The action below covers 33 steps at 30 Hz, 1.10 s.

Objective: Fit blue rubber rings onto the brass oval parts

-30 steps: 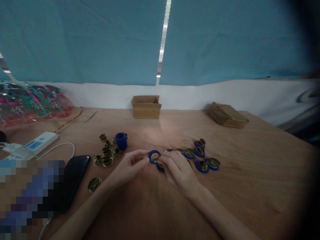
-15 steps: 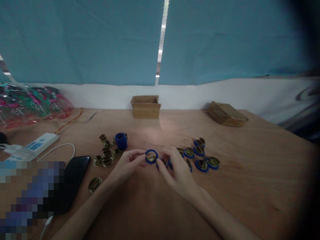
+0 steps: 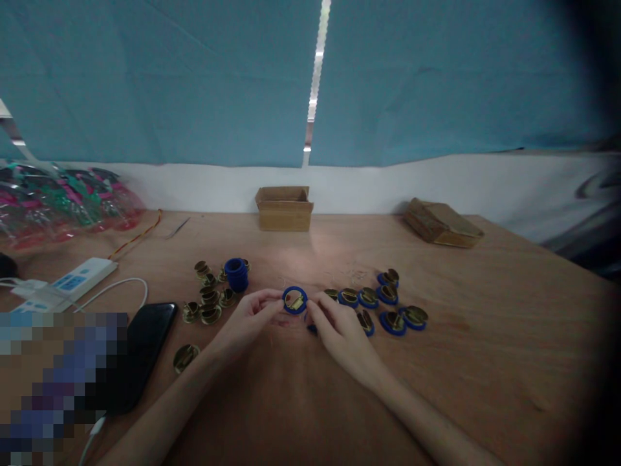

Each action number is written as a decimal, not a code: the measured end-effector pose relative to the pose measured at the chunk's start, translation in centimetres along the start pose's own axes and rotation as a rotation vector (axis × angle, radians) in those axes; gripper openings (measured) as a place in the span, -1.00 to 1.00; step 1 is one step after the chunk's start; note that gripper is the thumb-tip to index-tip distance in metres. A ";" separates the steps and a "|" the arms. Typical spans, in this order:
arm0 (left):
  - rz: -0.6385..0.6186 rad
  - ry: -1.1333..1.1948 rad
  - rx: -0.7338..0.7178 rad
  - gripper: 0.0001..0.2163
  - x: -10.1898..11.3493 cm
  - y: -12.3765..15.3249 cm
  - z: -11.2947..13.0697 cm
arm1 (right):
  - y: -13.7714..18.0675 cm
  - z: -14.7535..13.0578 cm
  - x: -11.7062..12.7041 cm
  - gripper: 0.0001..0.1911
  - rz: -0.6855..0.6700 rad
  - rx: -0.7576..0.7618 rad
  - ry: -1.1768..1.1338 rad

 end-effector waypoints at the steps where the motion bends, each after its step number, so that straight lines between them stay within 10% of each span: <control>1: -0.004 -0.001 -0.004 -0.67 0.0 0.0 0.0 | 0.0 0.2 0.0 -0.70 -0.003 -0.009 -0.008; 33: -0.097 -0.026 -0.033 -0.61 -1.1 0.3 -0.8 | -0.3 0.7 -1.0 -0.78 -0.111 -0.004 0.012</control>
Point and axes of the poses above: each hand's wrist, its own y-axis away from the middle knuckle, its own x-axis out of the back of the hand, z = x × y, the point moved 9 cm from there along -y, towards the middle knuckle, and after that the axes turned 8 degrees about -z, right-handed, at the moved point
